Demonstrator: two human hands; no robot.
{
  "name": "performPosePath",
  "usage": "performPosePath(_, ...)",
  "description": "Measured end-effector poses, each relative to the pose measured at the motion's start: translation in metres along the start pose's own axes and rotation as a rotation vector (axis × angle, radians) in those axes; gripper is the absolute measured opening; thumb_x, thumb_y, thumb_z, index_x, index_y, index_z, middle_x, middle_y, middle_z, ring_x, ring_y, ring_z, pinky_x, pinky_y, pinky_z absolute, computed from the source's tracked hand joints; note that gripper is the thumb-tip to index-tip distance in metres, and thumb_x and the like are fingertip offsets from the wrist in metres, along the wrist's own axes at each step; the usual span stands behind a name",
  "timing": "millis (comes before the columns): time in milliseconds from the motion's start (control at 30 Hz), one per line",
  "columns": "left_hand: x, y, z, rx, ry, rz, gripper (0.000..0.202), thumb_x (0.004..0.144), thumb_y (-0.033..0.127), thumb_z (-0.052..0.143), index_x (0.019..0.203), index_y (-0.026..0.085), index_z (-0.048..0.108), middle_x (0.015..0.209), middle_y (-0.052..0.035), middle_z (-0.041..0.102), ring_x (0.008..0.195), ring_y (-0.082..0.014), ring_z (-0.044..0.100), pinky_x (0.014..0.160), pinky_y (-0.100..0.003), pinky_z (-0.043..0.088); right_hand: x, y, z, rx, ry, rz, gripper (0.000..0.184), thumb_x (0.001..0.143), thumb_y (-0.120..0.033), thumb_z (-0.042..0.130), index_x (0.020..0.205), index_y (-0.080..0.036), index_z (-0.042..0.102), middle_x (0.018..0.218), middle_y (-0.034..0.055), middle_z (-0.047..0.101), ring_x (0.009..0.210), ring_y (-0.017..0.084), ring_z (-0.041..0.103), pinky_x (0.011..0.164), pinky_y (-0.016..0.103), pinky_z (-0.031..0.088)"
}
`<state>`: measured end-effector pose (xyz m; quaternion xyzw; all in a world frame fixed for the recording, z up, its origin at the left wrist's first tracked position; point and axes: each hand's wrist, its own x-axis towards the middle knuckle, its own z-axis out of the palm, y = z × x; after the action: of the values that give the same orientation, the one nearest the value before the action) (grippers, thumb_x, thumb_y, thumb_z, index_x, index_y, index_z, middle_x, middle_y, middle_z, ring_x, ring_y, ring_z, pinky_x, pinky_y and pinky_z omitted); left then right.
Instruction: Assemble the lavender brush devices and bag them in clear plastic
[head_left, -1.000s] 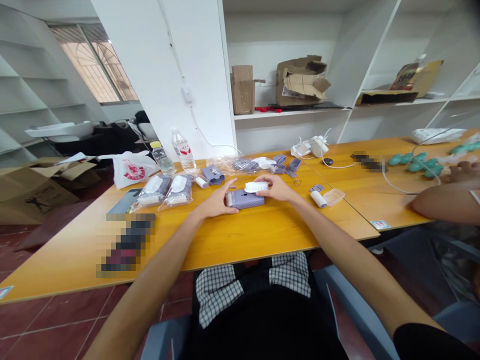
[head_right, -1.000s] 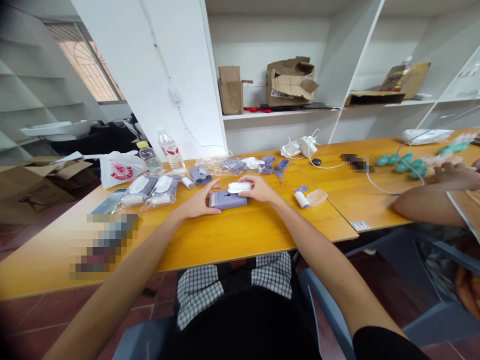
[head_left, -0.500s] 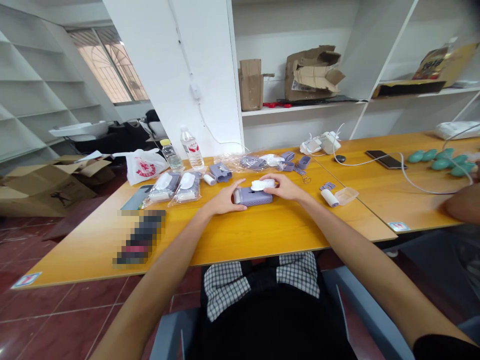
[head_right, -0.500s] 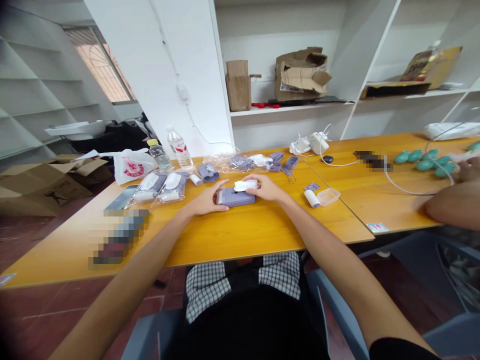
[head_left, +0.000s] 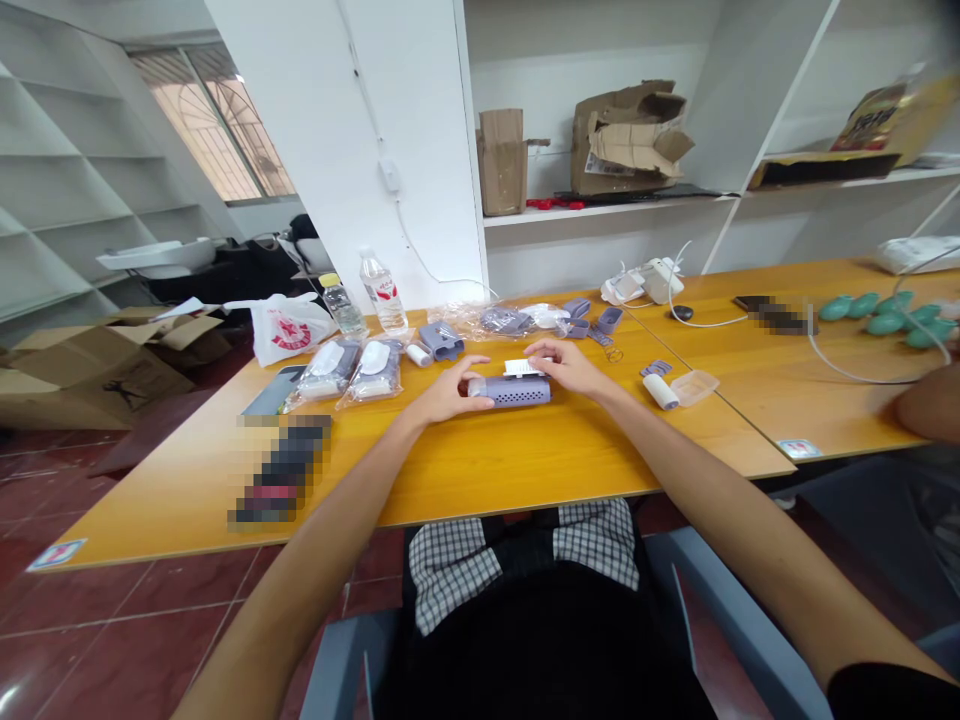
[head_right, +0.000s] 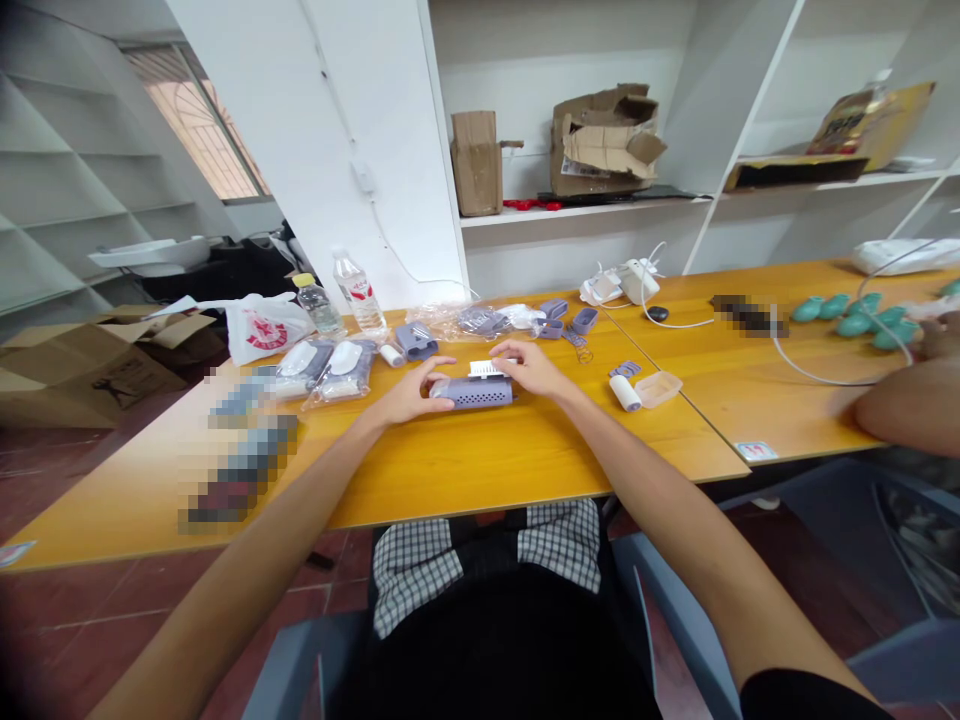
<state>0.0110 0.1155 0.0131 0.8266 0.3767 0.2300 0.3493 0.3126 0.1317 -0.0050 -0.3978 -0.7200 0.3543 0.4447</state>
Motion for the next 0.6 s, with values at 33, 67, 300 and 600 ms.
performPosePath(33, 0.000, 0.000, 0.000, -0.009, -0.003, -0.001, 0.094, 0.084, 0.053, 0.082, 0.161, 0.020, 0.040, 0.106, -0.0074, 0.076, 0.095, -0.0277, 0.072, 0.089, -0.041, 0.052, 0.000, -0.001, 0.000, -0.001, -0.002, 0.002, 0.035, 0.088, -0.049, 0.073, 0.109, -0.022, 0.076, 0.087, 0.0031, 0.078, 0.079, 0.022, 0.071, 0.076, 0.036, 0.057)
performPosePath(67, 0.000, 0.000, 0.000, -0.025, -0.007, 0.000, 0.095, 0.083, 0.053, 0.083, 0.161, 0.020, 0.040, 0.107, -0.0076, 0.076, 0.095, -0.0278, 0.072, 0.089, -0.041, 0.053, -0.001, -0.002, 0.001, -0.002, -0.003, 0.003, 0.035, 0.087, -0.049, 0.074, 0.109, -0.022, 0.076, 0.087, 0.0032, 0.078, 0.079, 0.022, 0.071, 0.076, 0.036, 0.057)
performPosePath(300, 0.000, 0.001, 0.000, -0.076, -0.022, 0.020, 0.093, 0.082, 0.054, 0.084, 0.159, 0.025, 0.041, 0.114, -0.0085, 0.075, 0.098, -0.0266, 0.073, 0.090, -0.041, 0.054, -0.003, -0.010, 0.006, -0.004, -0.005, -0.007, 0.031, 0.085, -0.048, 0.076, 0.101, -0.021, 0.078, 0.104, 0.0071, 0.083, 0.094, 0.025, 0.076, 0.085, 0.038, 0.059)
performPosePath(600, 0.000, 0.004, -0.001, -0.084, -0.026, 0.012, 0.093, 0.082, 0.053, 0.085, 0.158, 0.021, 0.042, 0.112, -0.0096, 0.075, 0.101, -0.0285, 0.074, 0.091, -0.043, 0.055, -0.004, -0.014, 0.009, -0.021, -0.040, -0.029, 0.031, 0.088, -0.048, 0.075, 0.103, -0.021, 0.078, 0.107, 0.0085, 0.083, 0.099, 0.026, 0.077, 0.090, 0.040, 0.061)
